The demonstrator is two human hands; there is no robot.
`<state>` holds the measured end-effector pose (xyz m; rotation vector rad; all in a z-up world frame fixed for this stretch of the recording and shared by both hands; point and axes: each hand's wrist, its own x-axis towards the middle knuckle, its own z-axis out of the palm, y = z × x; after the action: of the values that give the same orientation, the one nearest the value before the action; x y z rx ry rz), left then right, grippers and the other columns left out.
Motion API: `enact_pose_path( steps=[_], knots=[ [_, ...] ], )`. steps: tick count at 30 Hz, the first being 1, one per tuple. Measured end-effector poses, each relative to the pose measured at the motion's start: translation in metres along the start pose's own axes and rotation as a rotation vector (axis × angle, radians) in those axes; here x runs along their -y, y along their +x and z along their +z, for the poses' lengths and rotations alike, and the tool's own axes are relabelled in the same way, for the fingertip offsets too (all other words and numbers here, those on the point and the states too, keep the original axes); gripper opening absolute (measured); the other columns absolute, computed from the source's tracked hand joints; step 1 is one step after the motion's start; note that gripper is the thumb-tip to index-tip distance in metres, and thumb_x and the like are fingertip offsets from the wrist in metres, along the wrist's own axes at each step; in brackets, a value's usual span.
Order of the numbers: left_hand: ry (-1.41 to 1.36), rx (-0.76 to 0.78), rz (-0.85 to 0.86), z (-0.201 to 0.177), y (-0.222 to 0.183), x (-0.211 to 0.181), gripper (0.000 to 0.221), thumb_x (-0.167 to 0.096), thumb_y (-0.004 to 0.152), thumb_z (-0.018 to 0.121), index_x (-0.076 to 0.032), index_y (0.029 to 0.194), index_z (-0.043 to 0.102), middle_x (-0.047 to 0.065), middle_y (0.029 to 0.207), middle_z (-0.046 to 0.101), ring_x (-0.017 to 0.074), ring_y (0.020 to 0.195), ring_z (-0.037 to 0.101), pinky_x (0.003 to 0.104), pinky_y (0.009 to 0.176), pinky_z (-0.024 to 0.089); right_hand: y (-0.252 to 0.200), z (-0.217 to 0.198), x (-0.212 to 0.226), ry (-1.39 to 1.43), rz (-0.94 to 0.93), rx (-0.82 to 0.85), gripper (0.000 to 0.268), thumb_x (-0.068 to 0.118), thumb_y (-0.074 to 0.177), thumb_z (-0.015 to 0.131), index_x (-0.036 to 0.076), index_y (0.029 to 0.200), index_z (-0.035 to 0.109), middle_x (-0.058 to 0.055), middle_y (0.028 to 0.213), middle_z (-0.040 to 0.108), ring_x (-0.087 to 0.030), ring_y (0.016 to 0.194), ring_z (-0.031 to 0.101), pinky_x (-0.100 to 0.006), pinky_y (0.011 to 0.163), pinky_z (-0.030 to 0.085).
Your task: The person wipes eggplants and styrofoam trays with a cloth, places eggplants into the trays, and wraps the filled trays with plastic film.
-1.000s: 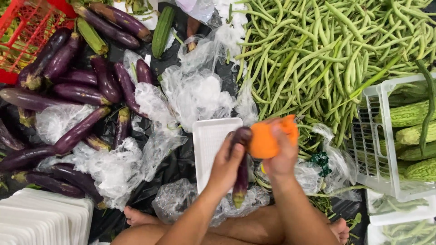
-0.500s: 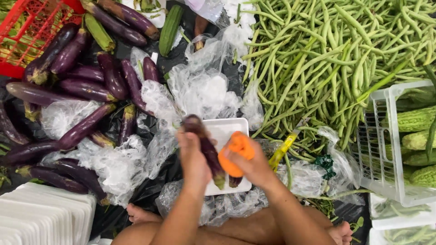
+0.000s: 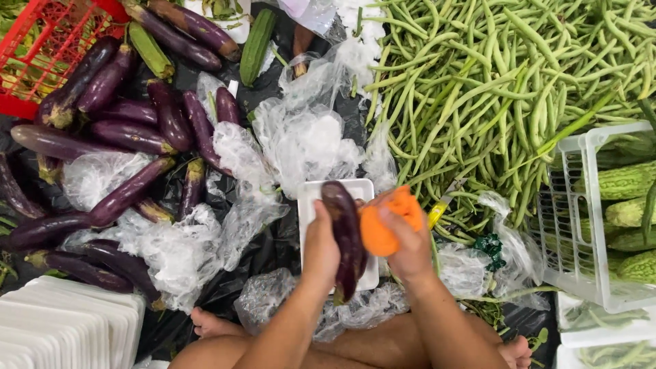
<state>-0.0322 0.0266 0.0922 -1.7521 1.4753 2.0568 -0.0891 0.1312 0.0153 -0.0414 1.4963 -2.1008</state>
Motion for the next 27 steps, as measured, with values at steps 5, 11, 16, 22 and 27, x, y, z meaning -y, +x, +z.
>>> enact_pose_path(
  steps=[5, 11, 16, 22, 27],
  knots=[
    [-0.106, 0.126, 0.087, 0.010, 0.013, 0.024, 0.075, -0.064, 0.100, 0.033, -0.008, 0.150, 0.040, 0.023, 0.148, 0.047, 0.0362, 0.145, 0.037, 0.052, 0.120, 0.028, 0.012, -0.017, 0.007, -0.119, -0.139, -0.138, 0.022, 0.024, 0.093, 0.068, 0.004, 0.097, 0.060, -0.011, 0.099, 0.064, -0.023, 0.097, 0.065, -0.039, 0.090, 0.053],
    [-0.374, 0.145, 0.004, 0.017, 0.016, 0.045, 0.071, -0.055, 0.107, 0.028, 0.000, 0.152, 0.036, 0.021, 0.152, 0.038, 0.0307, 0.145, 0.031, 0.049, 0.123, 0.022, 0.011, -0.008, 0.013, -0.452, -0.347, -0.042, 0.020, 0.019, 0.093, 0.071, 0.002, 0.094, 0.061, -0.015, 0.098, 0.064, -0.024, 0.094, 0.064, -0.039, 0.087, 0.051],
    [-0.847, 0.048, -0.098, 0.004, 0.051, 0.062, 0.070, -0.072, 0.097, 0.038, -0.010, 0.119, 0.062, 0.007, 0.106, 0.063, 0.0233, 0.103, 0.062, 0.038, 0.100, 0.050, 0.003, 0.007, 0.002, -0.495, -0.258, 0.139, 0.024, 0.016, 0.086, 0.080, -0.001, 0.092, 0.065, -0.016, 0.093, 0.069, -0.024, 0.090, 0.069, -0.039, 0.083, 0.053],
    [-0.792, -0.233, 0.161, -0.030, 0.071, 0.040, 0.024, -0.031, 0.103, 0.060, -0.018, 0.115, 0.043, 0.007, 0.092, 0.064, 0.0196, 0.065, 0.062, 0.031, 0.054, 0.053, -0.003, 0.013, 0.000, -0.658, -0.238, 0.408, 0.029, 0.017, 0.075, 0.087, -0.001, 0.085, 0.066, -0.016, 0.090, 0.064, -0.028, 0.077, 0.065, -0.041, 0.074, 0.053],
    [-0.497, -0.170, 0.221, -0.035, 0.072, 0.041, 0.030, -0.035, 0.103, 0.058, -0.017, 0.120, 0.043, 0.008, 0.090, 0.065, 0.0203, 0.064, 0.064, 0.032, 0.053, 0.054, 0.003, -0.002, 0.015, -0.631, -0.251, 0.362, 0.027, 0.017, 0.078, 0.085, -0.001, 0.086, 0.066, -0.016, 0.090, 0.064, -0.028, 0.078, 0.064, -0.040, 0.075, 0.052]
  ],
)
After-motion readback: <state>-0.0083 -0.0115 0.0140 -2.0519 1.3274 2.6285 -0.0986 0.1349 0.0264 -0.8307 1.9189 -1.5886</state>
